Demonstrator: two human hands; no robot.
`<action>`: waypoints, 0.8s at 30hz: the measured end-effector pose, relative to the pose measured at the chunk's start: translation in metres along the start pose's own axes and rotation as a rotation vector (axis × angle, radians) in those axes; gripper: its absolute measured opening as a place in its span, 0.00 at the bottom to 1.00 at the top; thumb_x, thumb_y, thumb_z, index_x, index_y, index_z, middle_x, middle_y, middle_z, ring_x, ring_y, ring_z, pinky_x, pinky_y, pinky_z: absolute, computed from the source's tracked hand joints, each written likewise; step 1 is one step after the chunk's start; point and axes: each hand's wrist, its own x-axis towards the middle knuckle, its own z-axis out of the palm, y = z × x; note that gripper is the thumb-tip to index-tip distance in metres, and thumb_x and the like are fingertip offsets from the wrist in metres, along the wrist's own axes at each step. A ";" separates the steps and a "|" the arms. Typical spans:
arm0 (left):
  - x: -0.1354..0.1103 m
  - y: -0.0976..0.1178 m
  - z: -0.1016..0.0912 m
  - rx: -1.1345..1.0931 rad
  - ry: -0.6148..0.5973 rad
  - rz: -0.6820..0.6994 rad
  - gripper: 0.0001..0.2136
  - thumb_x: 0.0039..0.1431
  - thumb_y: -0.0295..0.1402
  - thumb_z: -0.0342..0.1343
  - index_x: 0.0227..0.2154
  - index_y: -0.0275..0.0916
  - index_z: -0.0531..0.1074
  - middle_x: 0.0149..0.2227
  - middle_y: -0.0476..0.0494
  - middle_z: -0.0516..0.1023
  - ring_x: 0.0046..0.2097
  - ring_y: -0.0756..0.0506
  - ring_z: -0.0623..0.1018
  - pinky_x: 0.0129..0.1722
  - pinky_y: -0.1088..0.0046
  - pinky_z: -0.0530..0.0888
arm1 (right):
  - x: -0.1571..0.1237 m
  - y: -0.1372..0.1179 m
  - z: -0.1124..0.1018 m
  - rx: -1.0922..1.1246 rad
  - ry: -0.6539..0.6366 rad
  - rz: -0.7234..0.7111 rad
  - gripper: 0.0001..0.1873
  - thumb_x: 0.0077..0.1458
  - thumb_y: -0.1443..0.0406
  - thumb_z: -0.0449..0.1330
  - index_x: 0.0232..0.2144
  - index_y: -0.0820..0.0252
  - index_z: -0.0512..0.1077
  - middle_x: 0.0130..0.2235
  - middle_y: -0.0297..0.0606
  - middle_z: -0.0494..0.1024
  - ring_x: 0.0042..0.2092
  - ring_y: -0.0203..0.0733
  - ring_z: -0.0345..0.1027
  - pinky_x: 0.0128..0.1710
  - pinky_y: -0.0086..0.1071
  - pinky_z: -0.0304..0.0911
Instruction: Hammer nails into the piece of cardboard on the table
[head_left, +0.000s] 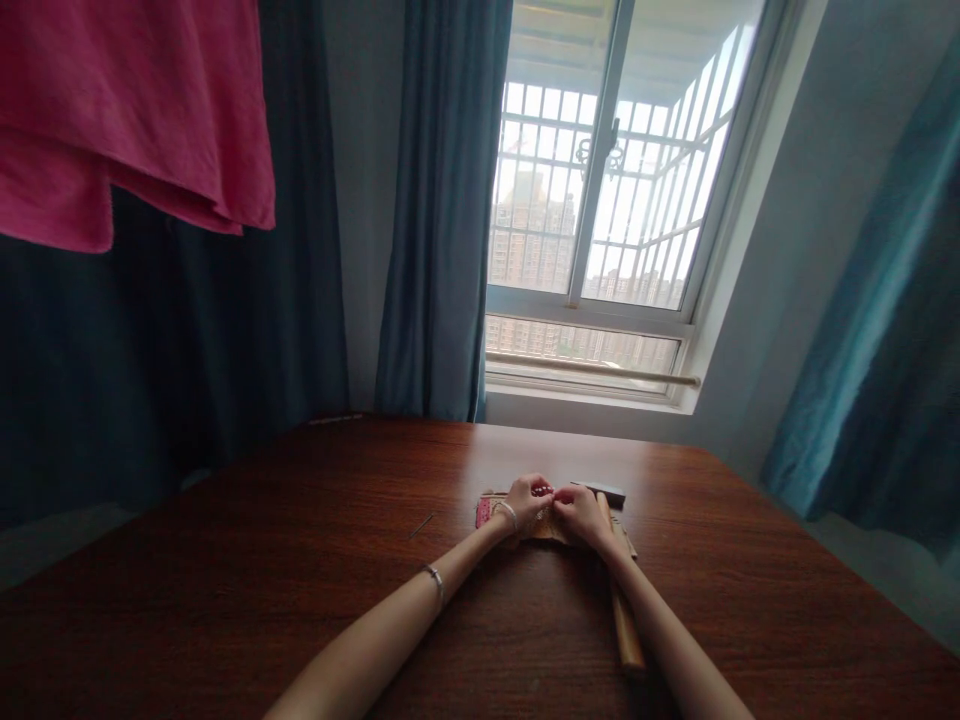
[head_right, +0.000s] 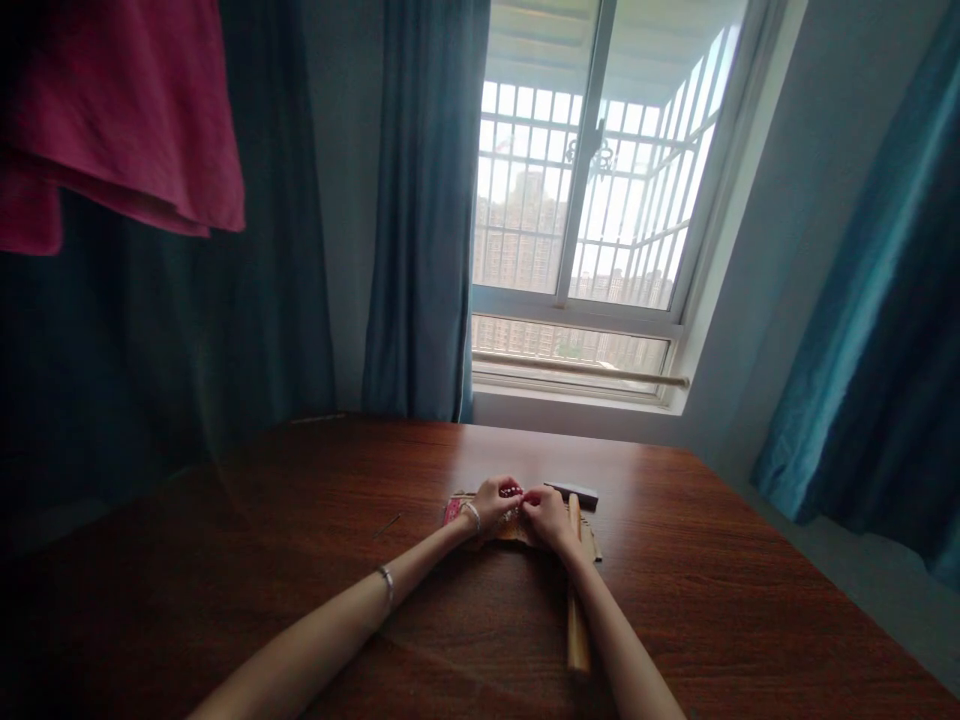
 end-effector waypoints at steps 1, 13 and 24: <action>0.000 0.000 0.000 0.003 -0.003 0.000 0.09 0.44 0.34 0.55 0.27 0.34 0.72 0.27 0.46 0.75 0.32 0.48 0.73 0.32 0.76 0.68 | -0.001 -0.002 -0.002 -0.011 -0.009 0.007 0.12 0.44 0.66 0.52 0.26 0.60 0.76 0.28 0.37 0.78 0.32 0.39 0.69 0.33 0.26 0.61; -0.001 -0.002 0.002 -0.153 0.006 -0.046 0.08 0.42 0.31 0.56 0.26 0.32 0.72 0.29 0.43 0.76 0.33 0.48 0.75 0.34 0.74 0.70 | -0.042 -0.022 -0.055 -0.598 0.028 0.349 0.20 0.51 0.63 0.49 0.46 0.65 0.66 0.39 0.55 0.72 0.38 0.53 0.69 0.35 0.40 0.61; -0.001 -0.004 0.002 -0.115 0.016 -0.045 0.07 0.42 0.31 0.55 0.26 0.32 0.72 0.29 0.43 0.76 0.33 0.47 0.75 0.34 0.75 0.71 | -0.063 -0.016 -0.045 -0.553 -0.170 0.406 0.36 0.51 0.66 0.47 0.60 0.62 0.38 0.43 0.55 0.72 0.41 0.53 0.69 0.39 0.42 0.58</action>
